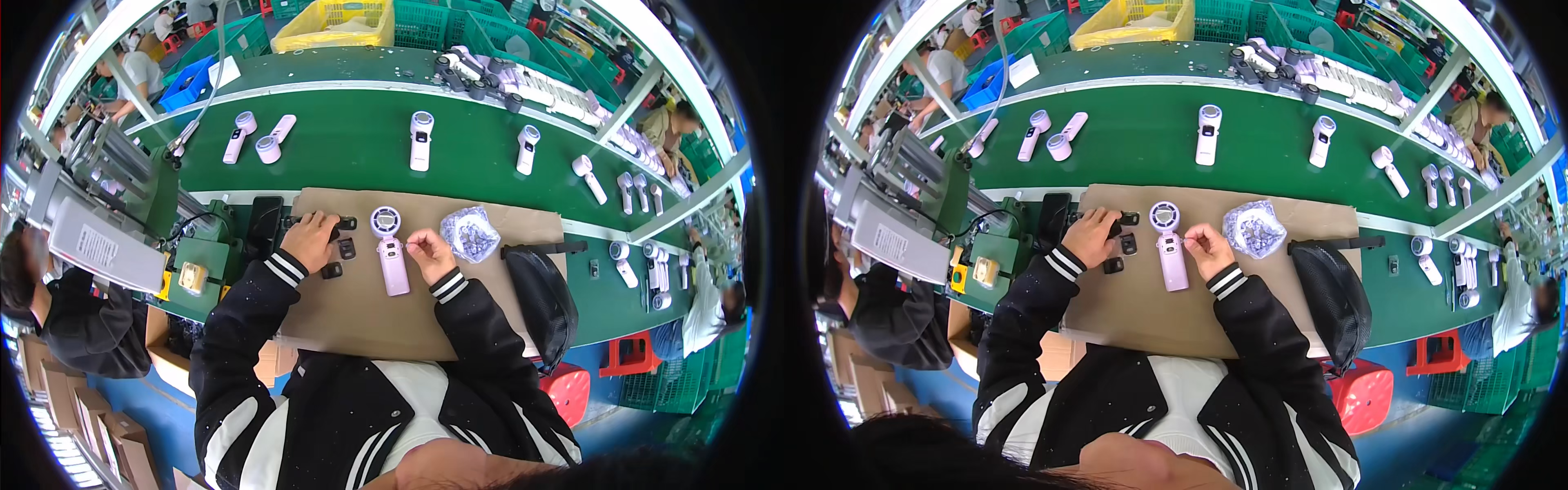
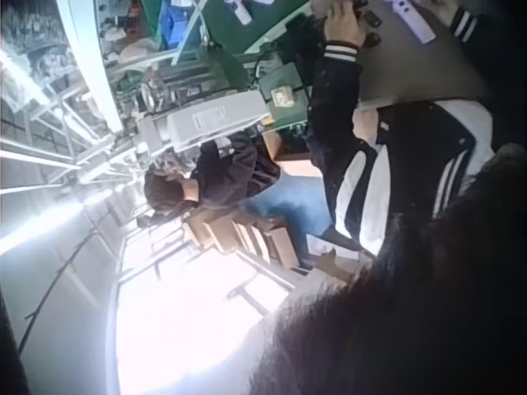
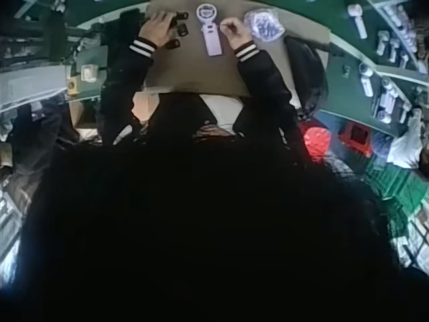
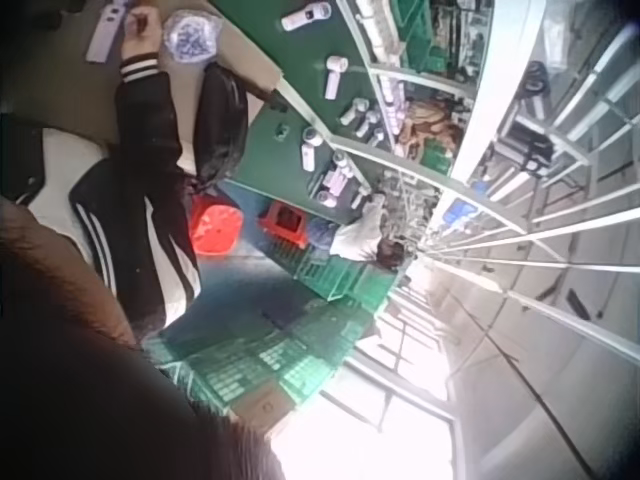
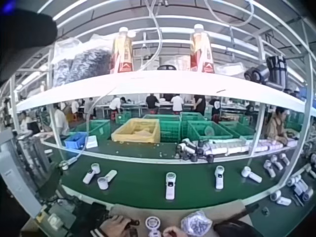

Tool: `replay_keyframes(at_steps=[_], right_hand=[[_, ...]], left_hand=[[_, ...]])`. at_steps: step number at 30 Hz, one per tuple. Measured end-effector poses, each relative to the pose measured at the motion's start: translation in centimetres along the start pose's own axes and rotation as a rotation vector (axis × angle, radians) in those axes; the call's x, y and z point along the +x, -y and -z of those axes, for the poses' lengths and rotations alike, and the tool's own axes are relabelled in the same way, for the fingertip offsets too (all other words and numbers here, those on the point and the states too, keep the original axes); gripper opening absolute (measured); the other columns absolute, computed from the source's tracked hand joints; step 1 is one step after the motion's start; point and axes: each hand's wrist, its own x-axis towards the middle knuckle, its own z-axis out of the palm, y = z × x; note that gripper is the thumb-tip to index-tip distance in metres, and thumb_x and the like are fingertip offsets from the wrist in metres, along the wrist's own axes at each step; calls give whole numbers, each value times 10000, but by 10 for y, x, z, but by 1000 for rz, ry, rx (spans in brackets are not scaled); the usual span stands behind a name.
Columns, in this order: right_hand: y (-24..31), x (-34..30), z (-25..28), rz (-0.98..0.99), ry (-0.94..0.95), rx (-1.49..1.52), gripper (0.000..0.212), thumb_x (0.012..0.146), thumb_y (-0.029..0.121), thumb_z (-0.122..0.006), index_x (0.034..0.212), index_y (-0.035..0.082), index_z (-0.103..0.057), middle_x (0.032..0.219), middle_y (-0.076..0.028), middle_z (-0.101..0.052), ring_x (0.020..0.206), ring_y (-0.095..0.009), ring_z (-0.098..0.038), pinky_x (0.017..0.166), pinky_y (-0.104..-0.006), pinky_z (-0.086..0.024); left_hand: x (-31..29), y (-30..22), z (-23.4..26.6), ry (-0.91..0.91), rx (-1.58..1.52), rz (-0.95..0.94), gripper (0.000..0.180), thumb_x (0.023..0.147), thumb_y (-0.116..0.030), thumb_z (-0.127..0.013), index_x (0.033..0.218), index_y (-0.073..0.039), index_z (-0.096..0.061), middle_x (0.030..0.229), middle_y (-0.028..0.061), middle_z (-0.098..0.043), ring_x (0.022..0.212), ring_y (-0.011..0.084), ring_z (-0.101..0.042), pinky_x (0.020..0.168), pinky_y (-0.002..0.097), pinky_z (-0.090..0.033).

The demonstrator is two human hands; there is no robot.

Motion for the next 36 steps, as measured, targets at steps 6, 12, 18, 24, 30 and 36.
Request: replay_keyframes(at_steps=[6,12,18,24,30,36], right_hand=[[17,4,-9,57,136,-238,110,847,25,-588,938,86,-594,997,-66,-516,861,-169,-476,753,-249,-408],[27,11,-12,374,183,-699,130,792,17,-592,900,90,-596,939,-70,-484,837,-203,-456,749,-284,-398],[20,8,-26,414,55,-694,125,771,24,-587,881,82,-583,937,-83,-472,847,-236,-449,769,-309,-392],[22,3,-35,385,-120,-665,101,761,20,-582,836,64,-531,976,-110,-457,861,-272,-442,786,-341,-398],[28,5,-35,374,-201,-549,93,770,30,-590,818,50,-513,920,-99,-482,792,-257,-469,727,-335,-418],[36,6,-20,265,-24,-351,109,792,65,-616,819,54,-511,788,-70,-531,635,-219,-481,604,-307,-419]], left_hand=[[-5,-1,0,-165,-18,-14,381,721,-111,-614,1086,-108,-507,1021,106,-583,886,309,-593,755,378,-495],[-4,0,-2,-221,-68,28,298,730,-84,-592,1024,-85,-541,944,92,-618,837,309,-597,757,369,-485],[-6,1,1,-272,-306,92,164,724,-38,-579,884,-58,-604,906,98,-638,784,312,-592,722,359,-476],[1,-41,10,-603,-565,80,90,754,13,-599,820,-26,-645,827,74,-638,699,230,-566,671,295,-460],[-9,-85,-13,-394,-1380,376,80,802,-4,-639,880,-4,-655,785,36,-620,669,136,-515,656,227,-433],[-4,-102,-13,-251,-1400,392,69,835,-23,-640,897,1,-658,809,21,-618,666,84,-483,639,197,-411]])
